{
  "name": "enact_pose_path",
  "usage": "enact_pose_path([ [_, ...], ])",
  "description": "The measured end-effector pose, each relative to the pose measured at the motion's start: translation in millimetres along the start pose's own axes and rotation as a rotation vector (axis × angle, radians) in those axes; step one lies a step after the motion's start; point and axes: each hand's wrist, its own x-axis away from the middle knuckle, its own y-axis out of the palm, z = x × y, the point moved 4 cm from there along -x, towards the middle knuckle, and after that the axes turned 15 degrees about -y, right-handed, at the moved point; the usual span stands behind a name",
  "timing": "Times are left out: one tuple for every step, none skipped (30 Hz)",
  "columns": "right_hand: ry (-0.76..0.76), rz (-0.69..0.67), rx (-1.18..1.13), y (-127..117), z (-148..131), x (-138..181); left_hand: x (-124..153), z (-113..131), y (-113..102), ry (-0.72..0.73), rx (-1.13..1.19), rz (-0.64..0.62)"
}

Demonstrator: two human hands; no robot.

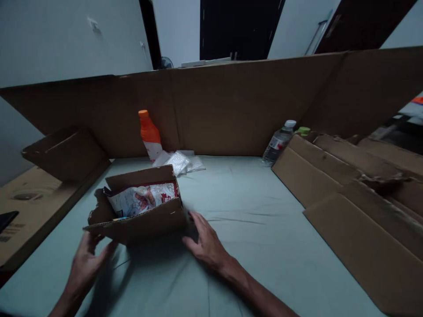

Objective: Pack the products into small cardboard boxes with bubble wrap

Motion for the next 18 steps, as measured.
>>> enact_pose_path([
  [-0.011, -0.012, -0.032, 6, 1, -8, -5, -8, 11, -0.071, 0.003, -0.056],
  [-0.02, -0.018, -0.058, 11, 2, -16, -11, -12, 20, -0.122, 0.001, -0.09],
  [-0.024, -0.019, -0.078, 15, 3, -23, -16, -13, 28, -0.152, -0.003, -0.109],
  [-0.024, -0.012, -0.092, 17, 5, -29, -21, -11, 35, -0.161, -0.004, -0.113],
  [-0.021, -0.003, -0.098, 18, 8, -35, -26, -6, 41, -0.155, 0.001, -0.108],
  [-0.018, 0.009, -0.096, 17, 12, -41, -32, 1, 47, -0.142, 0.014, -0.107],
  [-0.018, 0.023, -0.092, 16, 16, -46, -39, 8, 53, -0.125, 0.033, -0.111],
  [-0.023, 0.039, -0.091, 14, 22, -52, -45, 15, 59, -0.108, 0.055, -0.111],
  [-0.033, 0.057, -0.095, 11, 28, -59, -52, 22, 65, -0.097, 0.076, -0.109],
  [-0.047, 0.072, -0.106, 7, 34, -65, -59, 26, 72, -0.096, 0.095, -0.105],
  [-0.065, 0.07, -0.127, 3, 41, -72, -65, 29, 78, -0.1, 0.108, -0.102],
  [-0.082, 0.053, -0.152, -2, 48, -79, -71, 30, 83, -0.103, 0.116, -0.099],
  [-0.093, 0.031, -0.164, -8, 55, -87, -75, 30, 88, -0.104, 0.116, -0.097],
  [-0.09, 0.022, -0.141, -15, 63, -96, -79, 28, 92, -0.104, 0.109, -0.101],
  [-0.072, 0.031, -0.086, -25, 71, -106, -82, 24, 95, -0.104, 0.096, -0.107],
  [-0.045, 0.061, -0.01, -35, 81, -118, -84, 21, 97, -0.106, 0.076, -0.11],
  [-0.011, 0.109, 0.074, -45, 91, -132, -85, 17, 98, -0.111, 0.056, -0.111],
  [0.023, 0.16, 0.15, -54, 101, -148, -86, 13, 98, -0.121, 0.042, -0.109],
])
